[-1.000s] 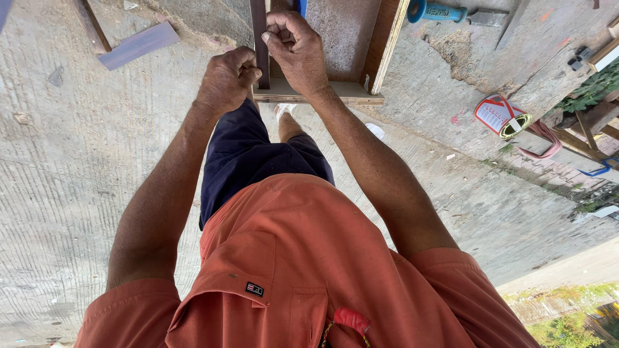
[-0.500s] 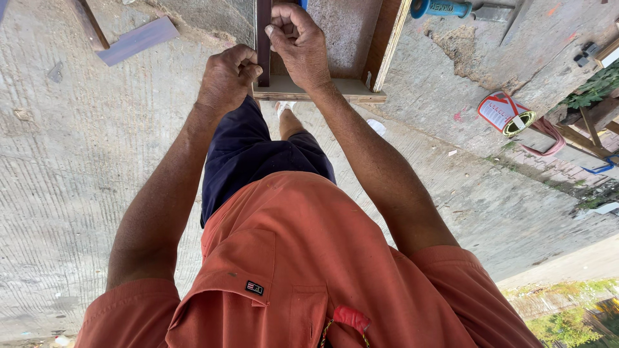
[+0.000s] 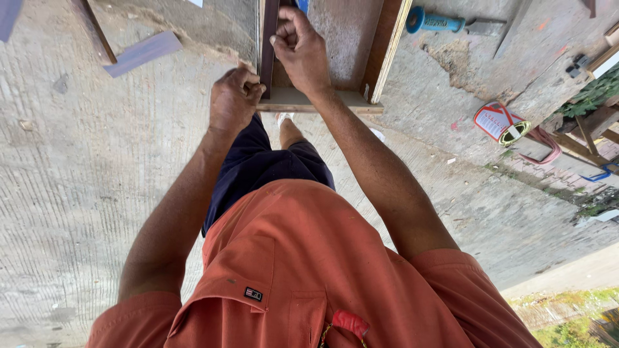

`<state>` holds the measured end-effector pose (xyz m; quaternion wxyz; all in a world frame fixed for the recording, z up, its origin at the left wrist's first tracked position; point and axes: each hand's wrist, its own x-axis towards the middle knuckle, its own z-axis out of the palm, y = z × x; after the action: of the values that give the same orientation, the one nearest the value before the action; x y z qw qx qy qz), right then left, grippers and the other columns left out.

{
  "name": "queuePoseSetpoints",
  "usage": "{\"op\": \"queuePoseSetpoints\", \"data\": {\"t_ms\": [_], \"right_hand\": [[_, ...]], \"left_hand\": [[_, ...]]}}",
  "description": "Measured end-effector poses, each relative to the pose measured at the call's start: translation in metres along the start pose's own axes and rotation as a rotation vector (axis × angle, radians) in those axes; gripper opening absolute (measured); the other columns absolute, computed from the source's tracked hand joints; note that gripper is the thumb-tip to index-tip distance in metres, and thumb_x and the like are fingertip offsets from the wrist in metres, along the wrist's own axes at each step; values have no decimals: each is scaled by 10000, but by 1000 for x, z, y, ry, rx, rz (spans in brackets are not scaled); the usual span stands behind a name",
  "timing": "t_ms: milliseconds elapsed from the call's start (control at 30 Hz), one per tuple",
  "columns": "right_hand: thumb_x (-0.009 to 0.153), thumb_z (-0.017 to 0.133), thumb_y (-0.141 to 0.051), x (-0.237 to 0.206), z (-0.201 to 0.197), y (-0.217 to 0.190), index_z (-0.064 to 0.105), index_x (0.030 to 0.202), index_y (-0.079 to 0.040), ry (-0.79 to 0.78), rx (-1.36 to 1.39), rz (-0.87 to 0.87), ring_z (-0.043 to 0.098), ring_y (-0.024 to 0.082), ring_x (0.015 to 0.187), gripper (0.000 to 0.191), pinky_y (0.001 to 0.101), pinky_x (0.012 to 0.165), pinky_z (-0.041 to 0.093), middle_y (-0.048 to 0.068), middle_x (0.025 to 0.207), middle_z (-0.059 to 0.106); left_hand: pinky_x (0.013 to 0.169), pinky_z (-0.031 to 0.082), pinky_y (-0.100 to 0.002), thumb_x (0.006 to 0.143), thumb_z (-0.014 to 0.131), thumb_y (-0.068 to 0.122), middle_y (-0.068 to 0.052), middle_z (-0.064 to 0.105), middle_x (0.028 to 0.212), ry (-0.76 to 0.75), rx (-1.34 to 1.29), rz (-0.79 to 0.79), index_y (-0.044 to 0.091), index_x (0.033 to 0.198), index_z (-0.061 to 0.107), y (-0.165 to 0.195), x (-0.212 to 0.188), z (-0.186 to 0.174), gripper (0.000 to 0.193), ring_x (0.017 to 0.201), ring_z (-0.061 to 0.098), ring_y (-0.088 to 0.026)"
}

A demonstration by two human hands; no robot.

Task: The person assembles a small wooden frame by fitting thin wooden strips into grooves, applying glue to the joints, and securing them with a hammer and nails. The person repeatedly checks fit, applies glue, and hammers nails to fasten the frame.

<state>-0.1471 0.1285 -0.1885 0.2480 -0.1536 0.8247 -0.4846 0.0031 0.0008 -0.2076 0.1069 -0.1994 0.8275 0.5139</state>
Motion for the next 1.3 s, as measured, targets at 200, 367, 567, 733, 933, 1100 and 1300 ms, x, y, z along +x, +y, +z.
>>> {"op": "queuePoseSetpoints", "data": {"t_ms": [200, 367, 567, 733, 933, 1100, 1300], "right_hand": [[953, 783, -197, 13, -8, -11, 468, 1430, -54, 30, -332, -158, 730, 194, 960, 589, 327, 757, 676, 109, 1055, 683], [1055, 704, -297, 50, 3, -5, 464, 1388, -41, 132, -317, -282, 702, 270, 1093, 484, 417, 914, 666, 178, 1194, 623], [1059, 678, -276, 77, 24, 4, 555, 1227, -70, 187, -543, -143, 714, 229, 890, 292, 411, 751, 632, 115, 1030, 626], [1078, 637, -247, 72, 25, 9, 420, 1420, -34, 157, -505, -128, 706, 259, 1004, 458, 392, 832, 669, 159, 1148, 597], [1118, 618, -281, 72, 30, 18, 161, 1628, -83, 158, -734, -224, 492, 365, 1416, 713, 466, 1129, 578, 213, 1573, 309], [1137, 637, -234, 64, 34, 24, 136, 1686, -221, 143, -685, -197, 352, 375, 1564, 743, 409, 1220, 535, 106, 1735, 106], [1084, 719, -273, 60, 32, 26, 228, 1668, -242, 136, -815, -226, 400, 314, 1487, 764, 423, 1209, 504, -4, 1738, 67]], "left_hand": [[689, 651, -283, 920, 825, 111, -92, 731, 952, 9, 14, -33, 34, 959, 678, -1, -1, 5, 170, 795, 752, -165], [674, 647, -293, 927, 819, 118, -99, 723, 934, 5, -9, -58, 37, 957, 675, -5, -3, 8, 168, 780, 751, -175], [672, 647, -301, 927, 810, 119, -101, 719, 934, 5, -29, -62, 40, 958, 664, -5, -3, 8, 169, 778, 744, -180], [667, 637, -324, 927, 801, 128, -113, 722, 939, -8, -21, -54, 34, 968, 667, -7, 0, 7, 169, 776, 737, -196], [683, 642, -322, 951, 784, 138, -102, 730, 932, -87, -10, -110, 39, 972, 664, -7, 2, 5, 157, 783, 749, -189], [664, 636, -326, 935, 790, 131, -127, 723, 951, -99, -9, -96, 19, 973, 662, -5, 4, 1, 174, 784, 743, -209], [668, 642, -327, 926, 794, 125, -133, 717, 961, -136, -57, -80, 12, 987, 646, -6, 8, -5, 195, 816, 745, -220]]}}
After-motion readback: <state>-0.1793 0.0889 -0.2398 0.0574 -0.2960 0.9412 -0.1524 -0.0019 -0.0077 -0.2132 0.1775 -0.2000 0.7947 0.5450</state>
